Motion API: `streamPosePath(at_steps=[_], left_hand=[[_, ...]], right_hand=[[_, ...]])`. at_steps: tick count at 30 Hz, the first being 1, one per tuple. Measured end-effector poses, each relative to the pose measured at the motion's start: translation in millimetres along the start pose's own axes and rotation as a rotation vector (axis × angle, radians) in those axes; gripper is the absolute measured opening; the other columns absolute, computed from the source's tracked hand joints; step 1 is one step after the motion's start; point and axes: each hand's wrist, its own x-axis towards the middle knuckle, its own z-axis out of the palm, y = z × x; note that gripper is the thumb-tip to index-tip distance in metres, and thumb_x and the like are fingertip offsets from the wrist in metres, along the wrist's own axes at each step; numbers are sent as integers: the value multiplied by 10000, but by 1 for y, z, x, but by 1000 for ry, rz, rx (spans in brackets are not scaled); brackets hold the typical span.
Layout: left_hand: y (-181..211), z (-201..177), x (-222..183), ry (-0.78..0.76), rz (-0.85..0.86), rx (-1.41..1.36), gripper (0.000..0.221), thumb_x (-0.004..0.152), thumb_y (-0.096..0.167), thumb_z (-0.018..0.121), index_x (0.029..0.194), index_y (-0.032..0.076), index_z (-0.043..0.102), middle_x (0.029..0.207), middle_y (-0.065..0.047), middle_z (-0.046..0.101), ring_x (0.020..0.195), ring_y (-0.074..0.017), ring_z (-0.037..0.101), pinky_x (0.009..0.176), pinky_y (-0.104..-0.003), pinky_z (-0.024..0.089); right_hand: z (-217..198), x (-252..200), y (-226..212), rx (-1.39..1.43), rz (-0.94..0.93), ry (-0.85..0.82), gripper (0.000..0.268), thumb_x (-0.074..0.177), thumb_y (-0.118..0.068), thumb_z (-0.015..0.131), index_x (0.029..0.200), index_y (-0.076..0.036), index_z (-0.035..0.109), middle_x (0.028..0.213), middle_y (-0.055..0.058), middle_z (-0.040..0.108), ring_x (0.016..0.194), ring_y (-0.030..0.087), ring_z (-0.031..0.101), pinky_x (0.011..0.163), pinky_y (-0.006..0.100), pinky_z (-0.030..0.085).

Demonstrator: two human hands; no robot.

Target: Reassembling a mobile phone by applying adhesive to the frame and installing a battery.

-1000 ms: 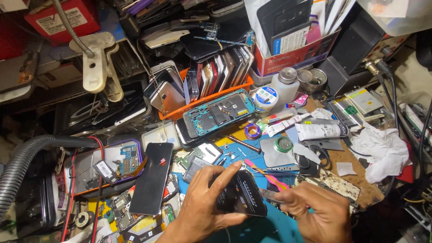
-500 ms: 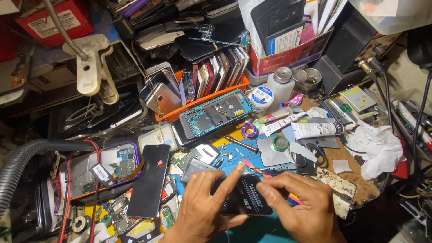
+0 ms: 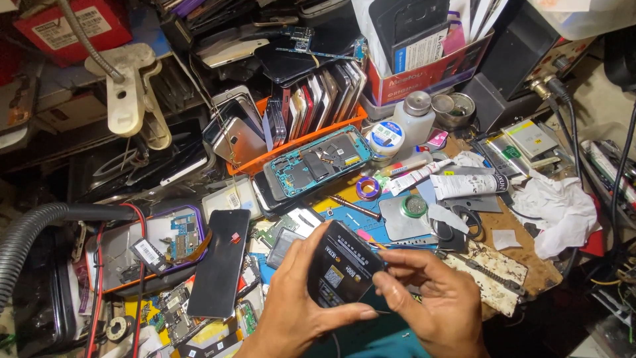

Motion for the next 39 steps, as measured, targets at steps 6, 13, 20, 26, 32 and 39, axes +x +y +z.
streamPosePath(at_steps=[6, 13, 20, 26, 32, 39], left_hand=[[-4, -4, 5, 8, -146, -381, 271, 904, 269, 707, 1059, 57, 774, 948, -46, 815, 865, -153, 783, 694, -284, 669], [-24, 1, 12, -92, -300, -775, 375, 947, 264, 622, 1142, -31, 747, 1022, -158, 802, 876, -230, 753, 676, -325, 648], [-22, 2, 13, -128, -445, -832, 359, 963, 281, 601, 1074, -39, 718, 938, -179, 766, 803, -255, 734, 532, -341, 615], [-19, 4, 10, -134, -318, -779, 430, 961, 322, 579, 1121, -40, 747, 984, -162, 770, 905, -247, 744, 613, -328, 647], [-17, 3, 7, -100, -240, -607, 441, 967, 349, 572, 1130, 8, 799, 915, -90, 778, 807, -180, 713, 533, -276, 591], [-20, 0, 4, -48, -146, -457, 383, 989, 340, 573, 994, 32, 801, 801, -44, 728, 744, -133, 630, 520, -272, 507]], right_hand=[[-4, 24, -9, 100, 109, -75, 189, 816, -66, 780, 956, 55, 818, 713, 156, 805, 611, 186, 773, 585, 305, 718], [-6, 29, -2, 248, 164, -211, 295, 860, -33, 720, 1130, 74, 766, 869, 185, 797, 756, 198, 751, 702, 310, 667], [-6, 33, 1, 200, 183, -166, 300, 804, -41, 788, 1083, 70, 777, 829, 178, 786, 740, 180, 740, 696, 275, 648], [-6, 34, 6, 203, 214, -132, 251, 805, -47, 799, 1022, 77, 775, 766, 166, 772, 632, 176, 707, 572, 271, 619], [-10, 32, 1, 104, 97, -134, 192, 808, -91, 818, 942, 45, 798, 685, 94, 741, 584, 126, 633, 536, 239, 538], [-13, 36, -3, 15, 134, -140, 239, 797, -132, 812, 969, 33, 833, 841, 112, 831, 739, 152, 742, 649, 268, 649]])
